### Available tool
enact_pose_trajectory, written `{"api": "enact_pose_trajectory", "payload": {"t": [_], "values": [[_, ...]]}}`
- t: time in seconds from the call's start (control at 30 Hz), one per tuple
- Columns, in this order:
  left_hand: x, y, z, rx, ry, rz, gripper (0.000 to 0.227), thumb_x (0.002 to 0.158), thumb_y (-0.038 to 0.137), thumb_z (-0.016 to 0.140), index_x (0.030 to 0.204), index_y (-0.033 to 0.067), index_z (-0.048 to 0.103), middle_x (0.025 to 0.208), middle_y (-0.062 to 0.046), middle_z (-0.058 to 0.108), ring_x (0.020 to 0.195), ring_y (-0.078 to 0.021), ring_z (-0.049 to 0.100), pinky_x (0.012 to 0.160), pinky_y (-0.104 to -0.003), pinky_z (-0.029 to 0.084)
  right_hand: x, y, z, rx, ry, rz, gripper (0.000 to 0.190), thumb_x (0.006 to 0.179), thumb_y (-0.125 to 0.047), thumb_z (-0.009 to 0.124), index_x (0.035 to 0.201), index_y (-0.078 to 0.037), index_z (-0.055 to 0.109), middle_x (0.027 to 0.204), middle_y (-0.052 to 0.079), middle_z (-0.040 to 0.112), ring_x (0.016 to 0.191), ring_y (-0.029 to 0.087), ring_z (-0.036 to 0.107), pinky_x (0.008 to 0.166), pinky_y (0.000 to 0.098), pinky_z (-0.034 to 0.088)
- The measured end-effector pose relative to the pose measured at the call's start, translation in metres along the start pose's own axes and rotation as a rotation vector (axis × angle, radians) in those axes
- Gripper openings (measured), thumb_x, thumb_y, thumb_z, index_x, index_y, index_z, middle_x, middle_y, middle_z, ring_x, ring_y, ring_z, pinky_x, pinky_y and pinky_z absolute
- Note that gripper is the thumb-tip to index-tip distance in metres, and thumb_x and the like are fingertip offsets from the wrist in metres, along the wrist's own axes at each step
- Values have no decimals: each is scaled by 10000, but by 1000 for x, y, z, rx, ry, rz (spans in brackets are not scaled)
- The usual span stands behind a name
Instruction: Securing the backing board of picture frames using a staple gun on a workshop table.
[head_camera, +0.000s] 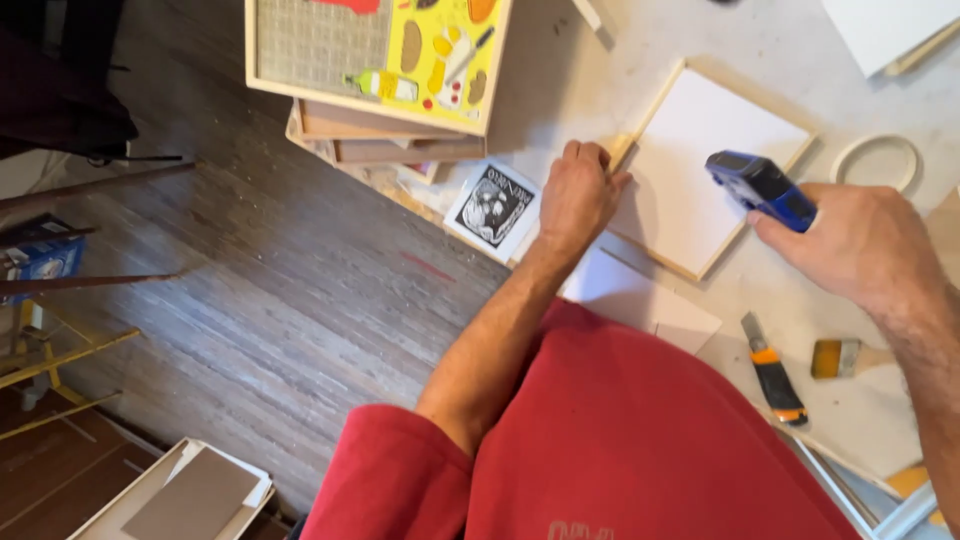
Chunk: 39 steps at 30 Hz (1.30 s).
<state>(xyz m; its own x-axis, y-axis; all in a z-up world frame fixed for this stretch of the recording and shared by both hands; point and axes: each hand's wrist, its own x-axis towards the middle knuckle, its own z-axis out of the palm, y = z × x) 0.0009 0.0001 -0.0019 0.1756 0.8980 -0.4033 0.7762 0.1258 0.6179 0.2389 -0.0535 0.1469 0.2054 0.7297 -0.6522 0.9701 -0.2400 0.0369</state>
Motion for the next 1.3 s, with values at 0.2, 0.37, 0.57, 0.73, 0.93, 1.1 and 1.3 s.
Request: {"api": "enact_pose_trajectory", "payload": {"t": [0.2,0.37,0.57,0.73,0.93,1.1,1.3], "values": [[26,30,-5,-22,0,78,343,895,278,748,1100,29,634,1100,-158,622,969,-365,632,832,-504,558,42,-10,0,-57,2,-130,506,1010,-605,581,1041,-138,774,850,145,797,824,358,757,712,434,579],[49,40,-4,-26,-52,79,319,934,267,701,1153,41,647,1105,-128,618,979,-304,636,804,-458,614,66,-29,-14,-60,2,-123,445,987,-571,616,1039,-165,791,827,165,793,874,388,736,736,466,560],[51,31,0,-46,13,115,327,904,328,725,1113,90,642,1126,-115,599,973,-341,626,732,-490,596,75,-51,-30,-55,-101,-36,397,950,-530,631,963,-161,778,811,204,767,841,405,717,681,489,551],[51,32,-5,-86,-24,99,284,905,285,725,1086,100,609,1111,-99,568,978,-334,599,708,-502,580,88,-43,-20,-138,-109,-68,416,947,-539,622,907,-147,754,794,186,761,866,373,710,687,437,540],[54,27,1,-67,-11,133,287,907,273,726,1095,83,621,1097,-100,574,922,-316,605,683,-477,587,92,-42,-19,-198,-79,-131,420,942,-537,616,779,-156,684,680,108,706,778,318,693,686,403,526],[55,25,3,-60,7,144,294,887,305,754,1059,100,632,1059,-77,567,905,-307,602,662,-467,593,88,-62,-32,-221,-118,-81,424,922,-534,593,869,-145,755,781,203,767,855,398,720,720,460,554],[53,27,0,-51,-19,127,208,913,261,699,1007,88,631,1023,-80,540,906,-333,597,596,-500,579,85,-84,-52,-300,-169,-85,490,956,-578,541,1017,-176,816,887,228,810,870,434,753,729,489,597]]}}
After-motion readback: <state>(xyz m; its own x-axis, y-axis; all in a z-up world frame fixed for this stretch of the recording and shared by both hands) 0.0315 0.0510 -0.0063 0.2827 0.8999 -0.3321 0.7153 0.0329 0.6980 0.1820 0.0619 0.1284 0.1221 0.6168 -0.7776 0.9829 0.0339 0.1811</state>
